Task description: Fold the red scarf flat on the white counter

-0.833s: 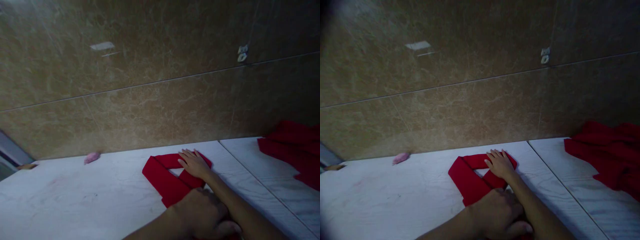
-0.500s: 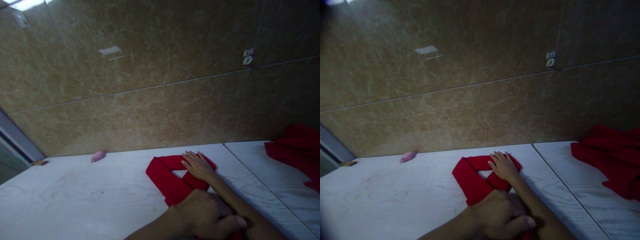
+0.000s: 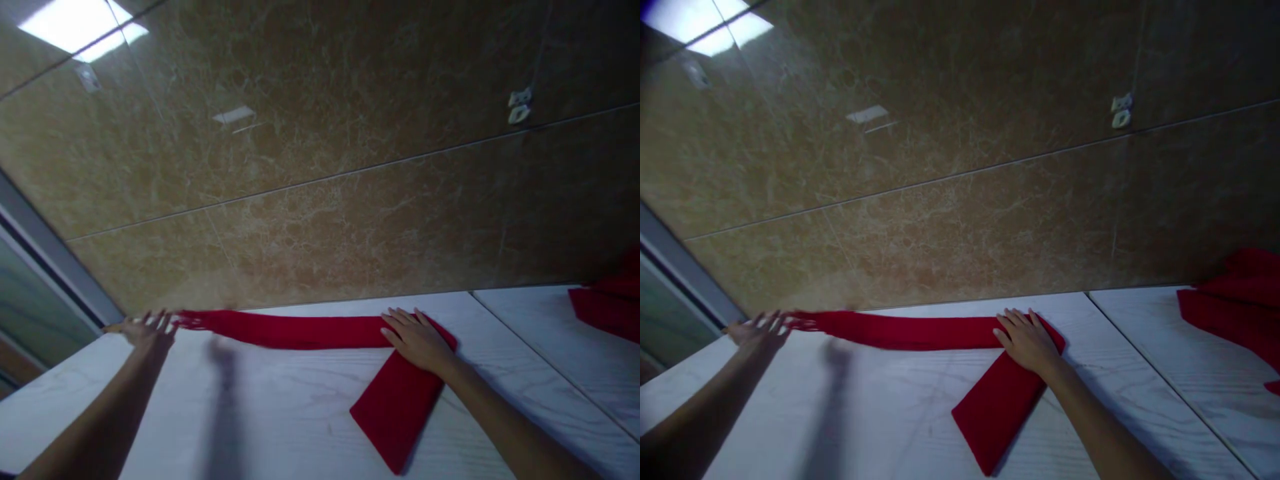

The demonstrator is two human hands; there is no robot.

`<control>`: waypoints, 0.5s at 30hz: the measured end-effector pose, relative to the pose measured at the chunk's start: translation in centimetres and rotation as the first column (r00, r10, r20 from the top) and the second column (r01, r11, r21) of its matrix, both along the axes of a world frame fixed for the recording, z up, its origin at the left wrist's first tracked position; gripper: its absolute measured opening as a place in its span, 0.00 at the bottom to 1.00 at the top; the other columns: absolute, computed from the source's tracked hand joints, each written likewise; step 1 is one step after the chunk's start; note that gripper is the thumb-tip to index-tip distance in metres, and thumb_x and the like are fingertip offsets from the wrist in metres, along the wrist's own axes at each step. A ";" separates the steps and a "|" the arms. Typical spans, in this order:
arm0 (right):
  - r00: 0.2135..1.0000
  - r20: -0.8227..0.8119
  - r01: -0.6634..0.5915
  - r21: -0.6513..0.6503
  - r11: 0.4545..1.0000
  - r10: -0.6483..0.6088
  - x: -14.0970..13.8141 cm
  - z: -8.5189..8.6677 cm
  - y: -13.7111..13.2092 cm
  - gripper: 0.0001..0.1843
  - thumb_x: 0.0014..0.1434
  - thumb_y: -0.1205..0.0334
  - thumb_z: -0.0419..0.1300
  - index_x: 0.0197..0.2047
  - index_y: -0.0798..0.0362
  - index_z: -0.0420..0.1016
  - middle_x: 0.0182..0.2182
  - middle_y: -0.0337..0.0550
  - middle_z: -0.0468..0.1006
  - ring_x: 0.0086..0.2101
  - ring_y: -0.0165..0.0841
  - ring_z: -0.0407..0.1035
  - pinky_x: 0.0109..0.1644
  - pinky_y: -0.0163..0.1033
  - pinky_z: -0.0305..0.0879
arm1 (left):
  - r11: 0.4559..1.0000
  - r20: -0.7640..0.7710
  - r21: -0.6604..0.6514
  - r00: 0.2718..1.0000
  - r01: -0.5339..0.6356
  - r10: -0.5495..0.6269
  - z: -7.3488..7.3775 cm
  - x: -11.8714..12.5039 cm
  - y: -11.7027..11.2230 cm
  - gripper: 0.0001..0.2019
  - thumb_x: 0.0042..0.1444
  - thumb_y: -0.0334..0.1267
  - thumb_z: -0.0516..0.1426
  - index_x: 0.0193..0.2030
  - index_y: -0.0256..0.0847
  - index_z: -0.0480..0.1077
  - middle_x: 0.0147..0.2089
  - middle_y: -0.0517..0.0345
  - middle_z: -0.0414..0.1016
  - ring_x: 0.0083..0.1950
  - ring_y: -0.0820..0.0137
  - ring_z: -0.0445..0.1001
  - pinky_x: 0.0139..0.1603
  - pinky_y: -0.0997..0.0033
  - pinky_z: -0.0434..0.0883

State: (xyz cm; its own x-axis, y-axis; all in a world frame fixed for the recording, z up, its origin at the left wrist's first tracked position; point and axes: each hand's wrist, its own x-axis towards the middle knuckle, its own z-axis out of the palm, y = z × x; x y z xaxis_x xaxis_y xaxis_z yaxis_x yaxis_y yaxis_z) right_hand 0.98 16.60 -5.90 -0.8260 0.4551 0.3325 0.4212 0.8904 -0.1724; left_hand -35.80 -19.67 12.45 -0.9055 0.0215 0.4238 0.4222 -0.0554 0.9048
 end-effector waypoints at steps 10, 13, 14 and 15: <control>0.998 -0.047 -0.039 0.069 0.997 0.042 -0.3 -1.8 1.5 0.31 0.68 0.48 0.43 0.66 0.51 0.72 0.65 0.51 0.70 0.65 0.49 0.63 0.70 0.67 0.53 | 0.823 -0.200 -0.563 0.953 0.079 -0.228 -9.3 3.6 4.3 0.19 0.57 0.52 0.51 0.39 0.41 0.75 0.44 0.47 0.82 0.52 0.55 0.78 0.59 0.51 0.72; 0.999 -0.017 -0.041 0.080 0.996 0.043 -0.3 -2.0 1.7 0.32 0.67 0.48 0.43 0.66 0.50 0.72 0.65 0.51 0.70 0.65 0.49 0.63 0.69 0.64 0.55 | 0.602 -0.179 -0.764 0.820 0.233 -0.544 -12.4 7.5 10.3 0.14 0.59 0.47 0.58 0.47 0.45 0.78 0.54 0.52 0.81 0.62 0.59 0.74 0.68 0.55 0.66; 0.999 -0.014 -0.044 0.086 0.995 0.046 -0.3 -2.1 1.8 0.32 0.66 0.48 0.43 0.66 0.49 0.73 0.65 0.51 0.70 0.65 0.49 0.63 0.69 0.64 0.55 | 0.543 -0.170 -0.804 0.779 0.245 -0.603 -13.1 8.6 11.9 0.13 0.59 0.45 0.60 0.49 0.47 0.78 0.58 0.54 0.80 0.65 0.59 0.72 0.71 0.52 0.61; 0.999 -0.014 -0.050 0.092 0.995 0.052 -0.2 -2.2 1.9 0.32 0.66 0.48 0.43 0.65 0.48 0.73 0.65 0.50 0.70 0.64 0.50 0.64 0.69 0.63 0.56 | 0.454 -0.158 -0.858 0.718 0.240 -0.678 -13.6 9.3 13.2 0.14 0.61 0.42 0.59 0.53 0.48 0.77 0.60 0.55 0.79 0.67 0.59 0.70 0.73 0.50 0.58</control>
State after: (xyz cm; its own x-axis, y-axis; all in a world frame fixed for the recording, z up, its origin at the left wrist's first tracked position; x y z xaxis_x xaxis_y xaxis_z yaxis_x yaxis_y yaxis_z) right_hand 0.76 18.50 -8.10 -0.8414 0.3796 0.3847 0.3726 0.9230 -0.0960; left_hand -26.51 -6.46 -1.11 -0.3683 0.8685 0.3319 0.8809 0.2117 0.4234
